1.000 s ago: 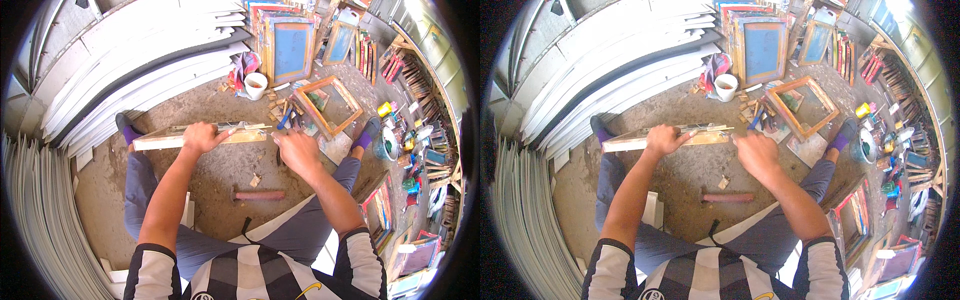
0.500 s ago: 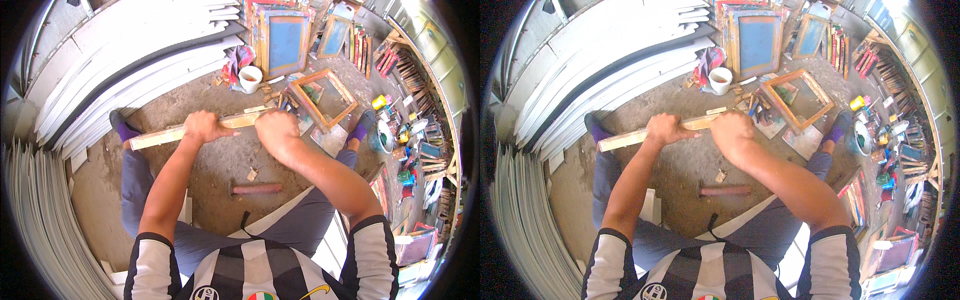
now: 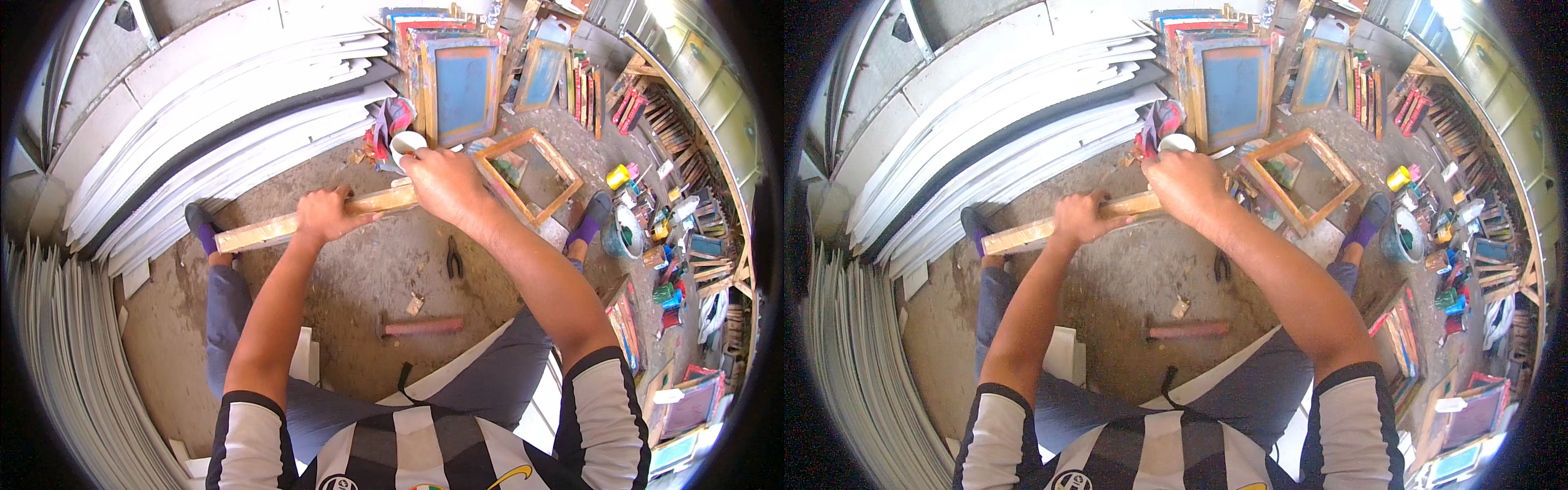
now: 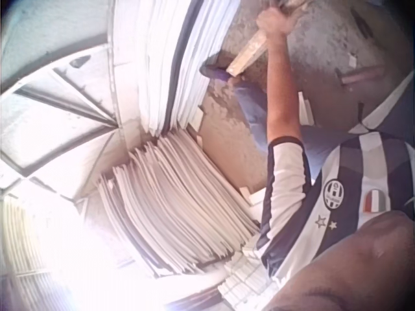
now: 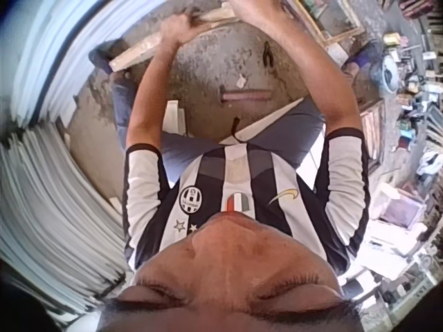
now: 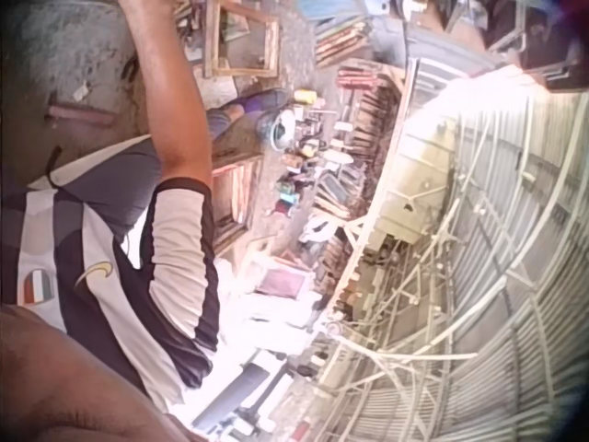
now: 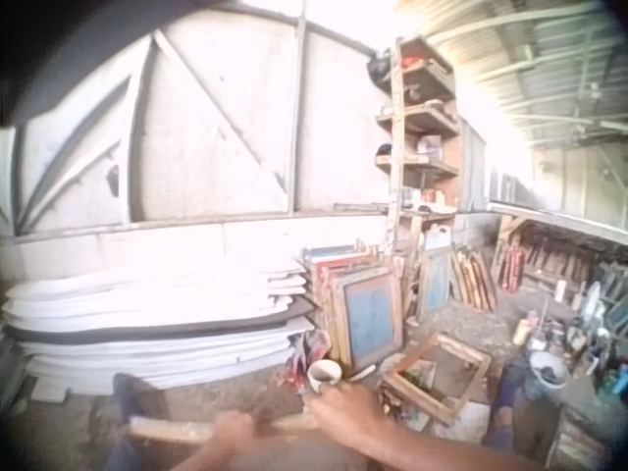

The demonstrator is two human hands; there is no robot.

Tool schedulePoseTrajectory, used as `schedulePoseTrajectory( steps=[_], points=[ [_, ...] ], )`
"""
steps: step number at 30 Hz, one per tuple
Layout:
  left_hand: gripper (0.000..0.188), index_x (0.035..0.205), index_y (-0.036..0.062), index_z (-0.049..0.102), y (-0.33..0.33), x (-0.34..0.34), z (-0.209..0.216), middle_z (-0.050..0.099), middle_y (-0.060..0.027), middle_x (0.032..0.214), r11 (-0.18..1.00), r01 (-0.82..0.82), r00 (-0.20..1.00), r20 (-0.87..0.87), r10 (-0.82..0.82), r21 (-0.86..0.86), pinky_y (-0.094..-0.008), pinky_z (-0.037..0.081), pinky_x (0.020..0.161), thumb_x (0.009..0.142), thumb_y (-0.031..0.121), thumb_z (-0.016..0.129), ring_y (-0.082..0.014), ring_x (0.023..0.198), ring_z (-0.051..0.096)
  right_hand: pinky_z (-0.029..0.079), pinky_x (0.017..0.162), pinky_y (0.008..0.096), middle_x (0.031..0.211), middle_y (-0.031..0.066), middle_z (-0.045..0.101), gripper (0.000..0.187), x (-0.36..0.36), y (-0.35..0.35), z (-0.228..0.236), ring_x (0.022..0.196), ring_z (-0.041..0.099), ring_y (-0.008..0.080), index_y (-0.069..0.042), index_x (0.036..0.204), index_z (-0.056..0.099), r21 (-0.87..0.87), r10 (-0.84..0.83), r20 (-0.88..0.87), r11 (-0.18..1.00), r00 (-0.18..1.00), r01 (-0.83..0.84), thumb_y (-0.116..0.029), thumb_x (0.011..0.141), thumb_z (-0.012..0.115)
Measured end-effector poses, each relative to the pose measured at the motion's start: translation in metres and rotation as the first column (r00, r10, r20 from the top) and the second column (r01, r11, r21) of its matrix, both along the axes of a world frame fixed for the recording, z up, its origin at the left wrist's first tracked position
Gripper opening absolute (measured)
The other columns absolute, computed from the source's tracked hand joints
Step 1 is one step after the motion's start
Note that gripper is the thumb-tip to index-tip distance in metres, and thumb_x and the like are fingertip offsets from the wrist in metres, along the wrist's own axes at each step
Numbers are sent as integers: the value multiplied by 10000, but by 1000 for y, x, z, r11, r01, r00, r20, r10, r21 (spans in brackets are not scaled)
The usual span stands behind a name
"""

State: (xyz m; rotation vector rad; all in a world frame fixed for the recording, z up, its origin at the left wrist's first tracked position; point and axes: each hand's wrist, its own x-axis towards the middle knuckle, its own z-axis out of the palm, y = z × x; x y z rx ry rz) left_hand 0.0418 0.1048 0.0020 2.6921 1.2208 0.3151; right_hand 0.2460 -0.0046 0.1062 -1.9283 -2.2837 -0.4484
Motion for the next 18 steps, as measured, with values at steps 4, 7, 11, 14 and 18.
schedulePoseTrajectory(
  steps=[4, 7, 11, 14, 18],
  points=[
    [809, 1267, 153, 638, -9, 39, -3, 656, -175, 1259, 984, 131, 948, 276, -161, 124, -490, 587, 806, 758, 782, 653, -374, 935, 724, 604, 660, 446, 838, 150, 710, 142, 0, 13, 0, 808, 739, 336, -27, 933, 668, 50, 24, -15, 998, 1000, -23, -88, 805, 662],
    [756, 1298, 164, 609, -4, 78, -13, 607, -165, 1335, 987, 144, 966, 206, -156, 72, -507, 590, 784, 797, 728, 661, -382, 915, 726, 609, 644, 445, 822, 152, 716, 141, 3, 23, 6, 790, 746, 333, -20, 931, 662, 30, 11, -23, 999, 1000, -10, -90, 809, 656],
    [712, 1192, 80, 658, -17, 105, -16, 695, -156, 1149, 989, 147, 987, -67, -149, -35, -488, 596, 787, 794, 668, 710, -347, 895, 741, 609, 592, 437, 776, 157, 716, 137, 2, 26, 2, 735, 752, 322, -23, 919, 651, 18, -58, -9, 998, 998, 58, -99, 806, 659],
    [658, 1148, 67, 680, -19, 106, -10, 720, -134, 1007, 987, 151, 983, -98, -156, -55, -474, 596, 797, 803, 624, 731, -325, 895, 746, 604, 556, 433, 757, 155, 712, 137, 9, 23, -2, 695, 749, 314, -27, 919, 658, 100, -34, -11, 994, 999, 35, -103, 804, 659],
    [580, 1161, 73, 674, -8, 112, -14, 720, -115, 1012, 996, 50, 999, -6, -49, 73, -498, 574, 812, 834, 547, 738, -315, 915, 733, 603, 612, 443, 754, 161, 710, 156, 17, 40, 3, 727, 746, 343, -13, 928, 674, 132, 31, -73, 991, 997, -21, -114, 809, 661]
  ],
)
